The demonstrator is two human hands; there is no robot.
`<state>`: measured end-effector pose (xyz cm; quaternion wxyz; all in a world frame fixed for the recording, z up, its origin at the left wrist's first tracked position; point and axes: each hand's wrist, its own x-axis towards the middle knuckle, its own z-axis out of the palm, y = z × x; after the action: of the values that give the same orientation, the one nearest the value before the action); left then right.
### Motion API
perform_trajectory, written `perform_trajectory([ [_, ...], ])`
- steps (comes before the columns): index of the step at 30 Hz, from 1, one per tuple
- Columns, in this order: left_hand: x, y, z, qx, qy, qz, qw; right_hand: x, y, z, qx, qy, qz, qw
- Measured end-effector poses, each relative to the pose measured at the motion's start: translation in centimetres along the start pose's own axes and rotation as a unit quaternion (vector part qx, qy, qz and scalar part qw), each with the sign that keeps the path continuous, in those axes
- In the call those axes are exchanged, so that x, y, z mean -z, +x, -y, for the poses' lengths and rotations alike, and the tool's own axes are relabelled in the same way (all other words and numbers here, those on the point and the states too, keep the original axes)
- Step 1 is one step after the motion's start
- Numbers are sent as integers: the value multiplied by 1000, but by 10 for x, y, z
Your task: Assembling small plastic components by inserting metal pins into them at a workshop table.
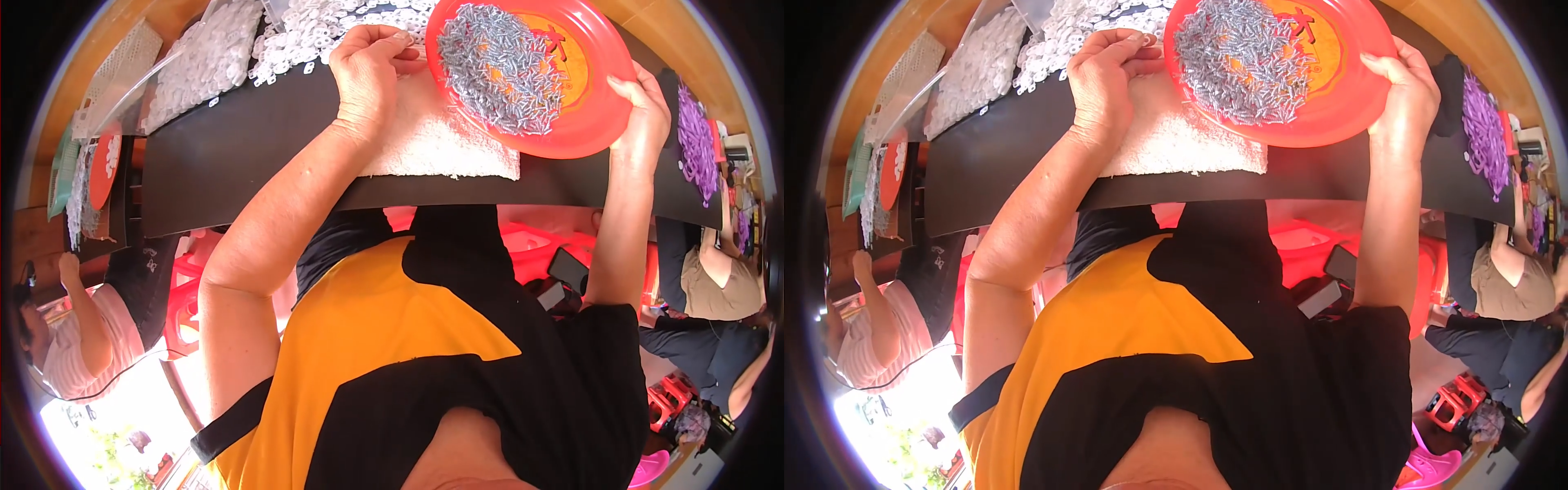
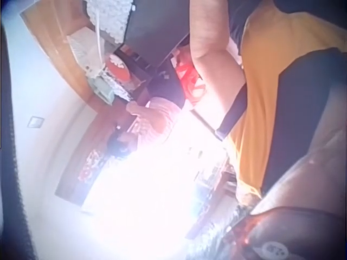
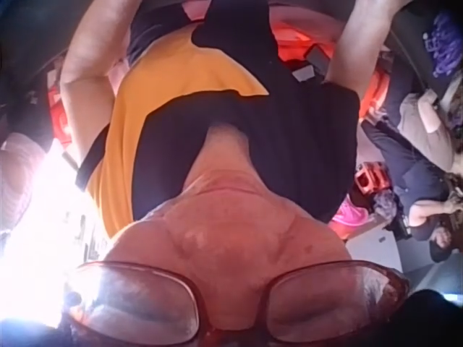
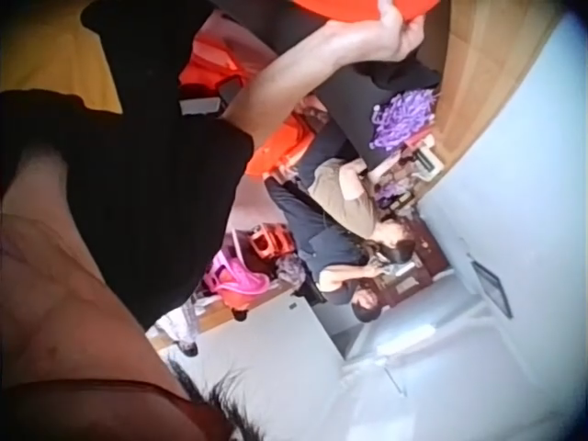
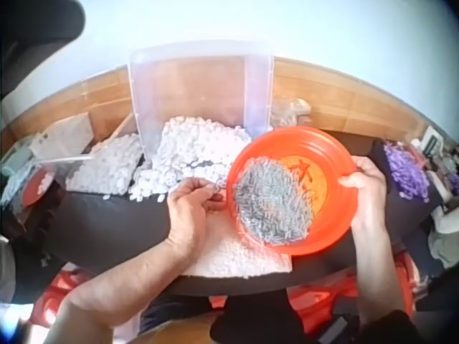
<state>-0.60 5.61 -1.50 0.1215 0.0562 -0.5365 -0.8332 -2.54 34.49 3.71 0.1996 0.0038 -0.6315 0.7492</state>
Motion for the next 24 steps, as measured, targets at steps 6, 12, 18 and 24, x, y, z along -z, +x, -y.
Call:
perform_trajectory([
  [6,0,-1,-1,6,2,-9,1000,-2,1,-1,5,3,-10,1000],
  [12,2,1,2,5,13,0,1000,11,7,-3,13,1,-33,999],
  [18,1,1,2,2,22,5,1000,10,7,1,17,-6,-40,999],
  [24,1,1,3,0,27,11,1000,11,10,-2,14,-4,-33,999],
])
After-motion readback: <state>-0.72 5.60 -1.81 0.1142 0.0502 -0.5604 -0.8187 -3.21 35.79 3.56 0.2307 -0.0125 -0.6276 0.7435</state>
